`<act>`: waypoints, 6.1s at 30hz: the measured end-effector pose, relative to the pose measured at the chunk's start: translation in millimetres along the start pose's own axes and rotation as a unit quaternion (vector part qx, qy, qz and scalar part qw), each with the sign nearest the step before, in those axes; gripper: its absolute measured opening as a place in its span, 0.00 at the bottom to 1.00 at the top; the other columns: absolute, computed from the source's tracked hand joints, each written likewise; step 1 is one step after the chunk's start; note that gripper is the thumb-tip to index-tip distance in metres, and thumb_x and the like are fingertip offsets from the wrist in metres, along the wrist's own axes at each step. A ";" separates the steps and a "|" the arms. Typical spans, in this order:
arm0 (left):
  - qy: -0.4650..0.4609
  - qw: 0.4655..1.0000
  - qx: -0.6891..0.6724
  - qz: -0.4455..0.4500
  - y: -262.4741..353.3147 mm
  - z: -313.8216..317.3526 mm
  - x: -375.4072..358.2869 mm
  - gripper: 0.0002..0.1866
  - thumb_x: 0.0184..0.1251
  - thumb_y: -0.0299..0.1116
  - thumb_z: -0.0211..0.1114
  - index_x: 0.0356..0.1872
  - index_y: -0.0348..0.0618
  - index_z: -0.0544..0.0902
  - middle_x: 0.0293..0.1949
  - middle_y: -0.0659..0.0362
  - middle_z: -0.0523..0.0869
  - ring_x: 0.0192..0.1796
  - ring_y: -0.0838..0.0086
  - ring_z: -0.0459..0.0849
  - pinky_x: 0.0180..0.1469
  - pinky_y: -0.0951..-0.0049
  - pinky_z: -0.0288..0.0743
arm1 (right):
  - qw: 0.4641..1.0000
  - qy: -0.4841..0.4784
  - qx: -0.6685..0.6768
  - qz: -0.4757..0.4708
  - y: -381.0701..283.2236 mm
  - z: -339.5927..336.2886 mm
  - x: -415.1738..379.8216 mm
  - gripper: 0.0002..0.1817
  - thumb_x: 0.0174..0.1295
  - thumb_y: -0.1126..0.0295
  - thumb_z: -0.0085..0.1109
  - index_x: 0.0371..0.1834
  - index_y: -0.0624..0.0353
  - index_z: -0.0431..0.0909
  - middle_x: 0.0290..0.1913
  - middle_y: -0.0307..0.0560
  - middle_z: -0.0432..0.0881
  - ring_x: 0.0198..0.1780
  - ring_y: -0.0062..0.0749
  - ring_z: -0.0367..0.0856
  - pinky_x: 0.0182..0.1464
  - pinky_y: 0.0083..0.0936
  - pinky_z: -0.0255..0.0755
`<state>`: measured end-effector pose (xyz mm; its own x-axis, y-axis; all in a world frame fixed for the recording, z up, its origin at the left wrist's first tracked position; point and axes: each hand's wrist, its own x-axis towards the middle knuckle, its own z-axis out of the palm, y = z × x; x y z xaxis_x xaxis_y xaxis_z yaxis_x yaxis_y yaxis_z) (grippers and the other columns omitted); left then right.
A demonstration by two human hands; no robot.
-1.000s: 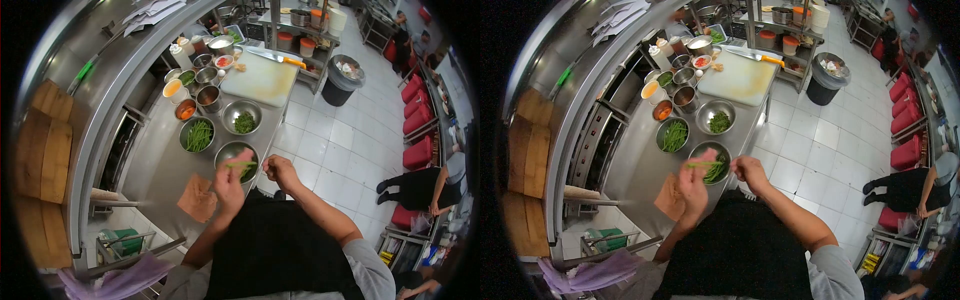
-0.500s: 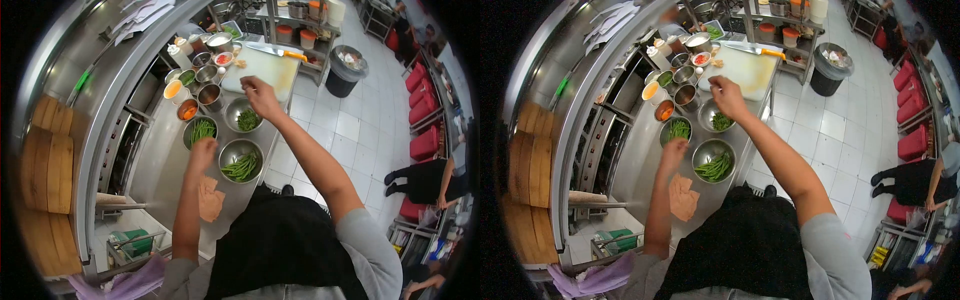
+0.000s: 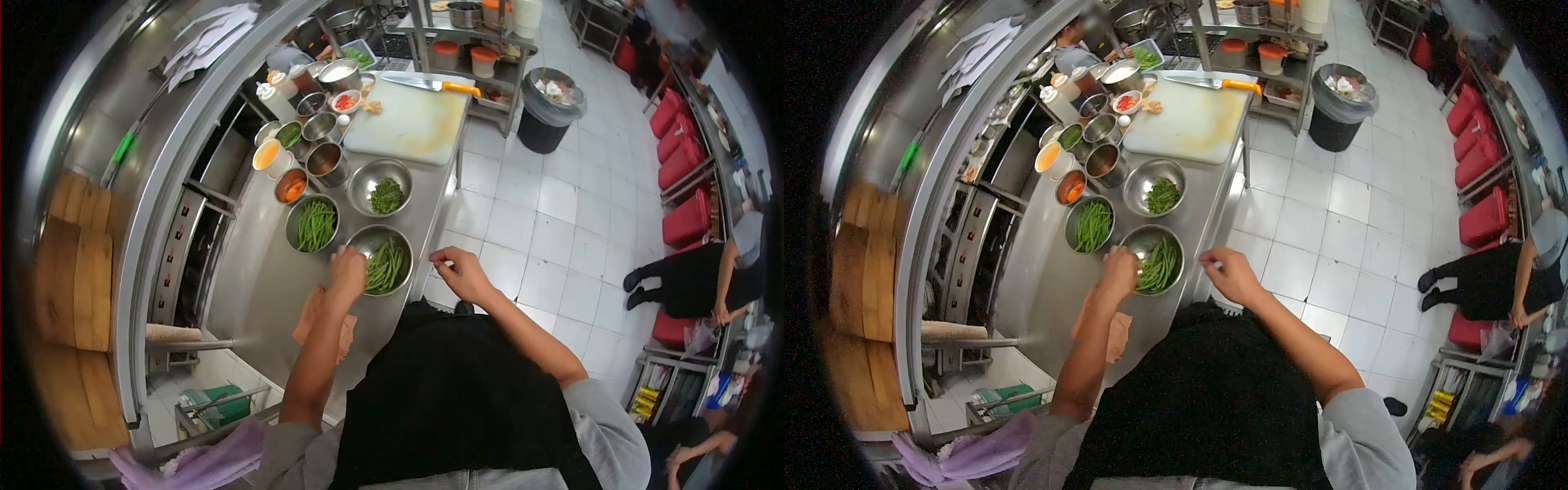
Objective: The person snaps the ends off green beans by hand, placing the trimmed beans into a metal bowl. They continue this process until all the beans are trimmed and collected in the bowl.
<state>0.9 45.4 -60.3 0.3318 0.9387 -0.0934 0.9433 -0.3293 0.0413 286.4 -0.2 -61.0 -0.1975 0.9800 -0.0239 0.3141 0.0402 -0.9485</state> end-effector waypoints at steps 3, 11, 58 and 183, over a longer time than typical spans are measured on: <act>0.061 0.997 -0.043 0.014 -1.1 -25.3 -13.2 0.06 0.64 0.27 0.63 0.36 0.40 0.88 0.40 0.48 0.83 0.51 0.54 0.79 0.53 0.54 0.71 | 1.000 0.007 0.017 -0.001 -0.2 -8.1 -16.1 0.12 0.68 0.70 0.56 0.48 0.66 0.83 0.44 0.57 0.86 0.43 0.49 0.86 0.47 0.36 0.81; -0.002 0.920 -0.385 -0.071 37.7 -86.2 -32.9 0.10 0.70 0.30 0.62 0.42 0.31 0.83 0.41 0.44 0.87 0.41 0.50 0.86 0.45 0.57 0.78 | 0.988 0.002 -0.013 -0.154 -51.2 5.2 14.8 0.13 0.67 0.70 0.56 0.51 0.65 0.82 0.42 0.60 0.84 0.45 0.56 0.83 0.49 0.42 0.77; 0.205 0.666 -0.717 -0.025 108.0 -85.4 -46.3 0.07 0.80 0.26 0.52 0.50 0.32 0.73 0.55 0.41 0.85 0.58 0.61 0.85 0.60 0.67 0.78 | 0.948 -0.159 0.275 0.010 -54.4 30.1 3.8 0.08 0.69 0.69 0.56 0.39 0.62 0.81 0.33 0.34 0.82 0.29 0.14 0.70 0.33 0.17 0.66; -0.020 0.634 -0.765 -0.114 49.2 -57.3 -55.7 0.09 0.81 0.28 0.50 0.50 0.37 0.77 0.49 0.44 0.87 0.53 0.58 0.88 0.56 0.64 0.81 | 0.955 -0.153 0.251 0.045 -15.2 2.3 43.0 0.13 0.72 0.67 0.46 0.45 0.58 0.83 0.30 0.38 0.78 0.28 0.22 0.74 0.33 0.23 0.73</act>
<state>28.4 -17.3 4.0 0.2177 0.9306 -0.2944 -0.1335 0.3271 0.9355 271.0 40.8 -48.3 -0.4770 0.8691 -0.1311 -0.1265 -0.2155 -0.9683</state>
